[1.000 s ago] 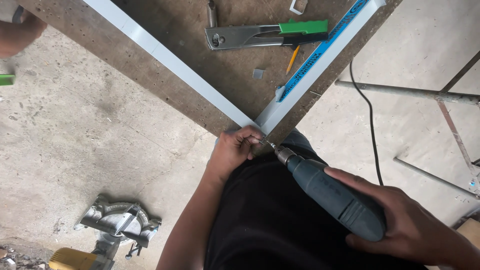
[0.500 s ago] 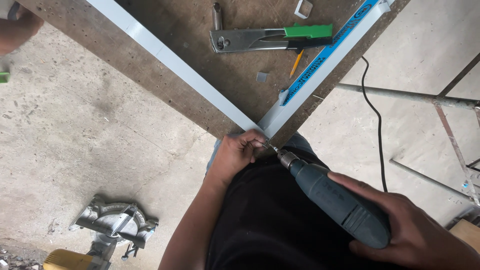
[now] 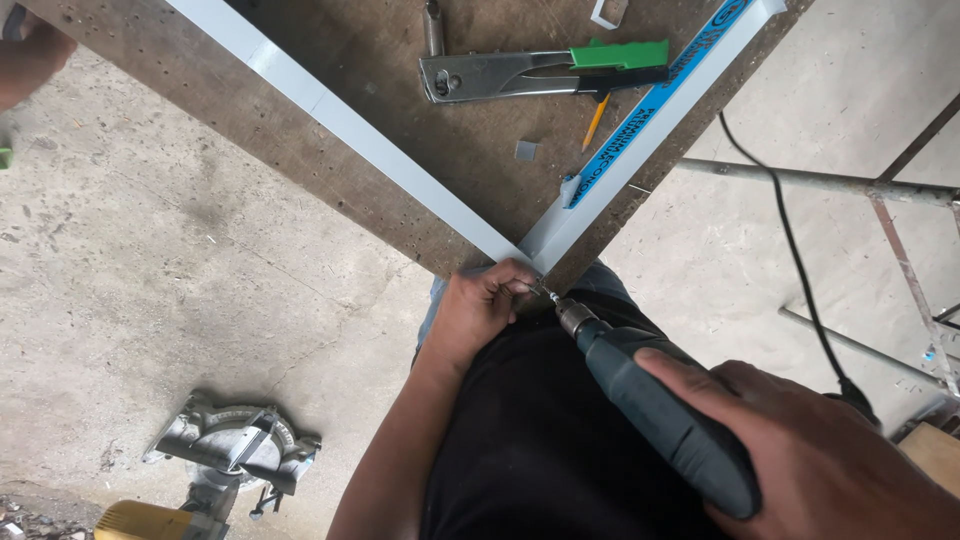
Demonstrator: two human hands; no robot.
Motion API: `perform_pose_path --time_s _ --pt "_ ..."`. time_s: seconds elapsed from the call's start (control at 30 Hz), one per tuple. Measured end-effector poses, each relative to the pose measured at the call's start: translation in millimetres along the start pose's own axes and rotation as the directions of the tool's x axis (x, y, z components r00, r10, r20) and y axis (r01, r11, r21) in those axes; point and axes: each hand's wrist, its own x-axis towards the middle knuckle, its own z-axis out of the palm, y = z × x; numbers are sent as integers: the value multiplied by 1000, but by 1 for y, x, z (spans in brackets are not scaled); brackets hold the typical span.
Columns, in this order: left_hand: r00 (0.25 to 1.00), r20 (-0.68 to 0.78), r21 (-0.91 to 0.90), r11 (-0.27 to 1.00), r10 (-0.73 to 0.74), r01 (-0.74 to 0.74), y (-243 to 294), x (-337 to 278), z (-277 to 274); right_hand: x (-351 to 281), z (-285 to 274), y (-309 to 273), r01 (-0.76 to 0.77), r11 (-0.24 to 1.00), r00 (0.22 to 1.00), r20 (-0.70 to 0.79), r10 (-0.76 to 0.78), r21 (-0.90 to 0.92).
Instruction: Assembling aluminum frames by drilling holes and using a rivet gun to secure joints
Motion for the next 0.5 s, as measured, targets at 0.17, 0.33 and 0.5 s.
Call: perform_pose_path --time_s 0.17,0.33,0.5 --pt "999 -31 24 999 25 -24 -2 -3 1 0 -16 -22 -28 959 976 200 87 -282" --pt "998 -45 21 999 42 -41 1 -2 1 1 -18 -30 -17 945 983 170 76 -327" --pt "997 -51 14 998 59 -58 5 -1 -1 3 -28 -37 -30 928 963 237 126 -371"
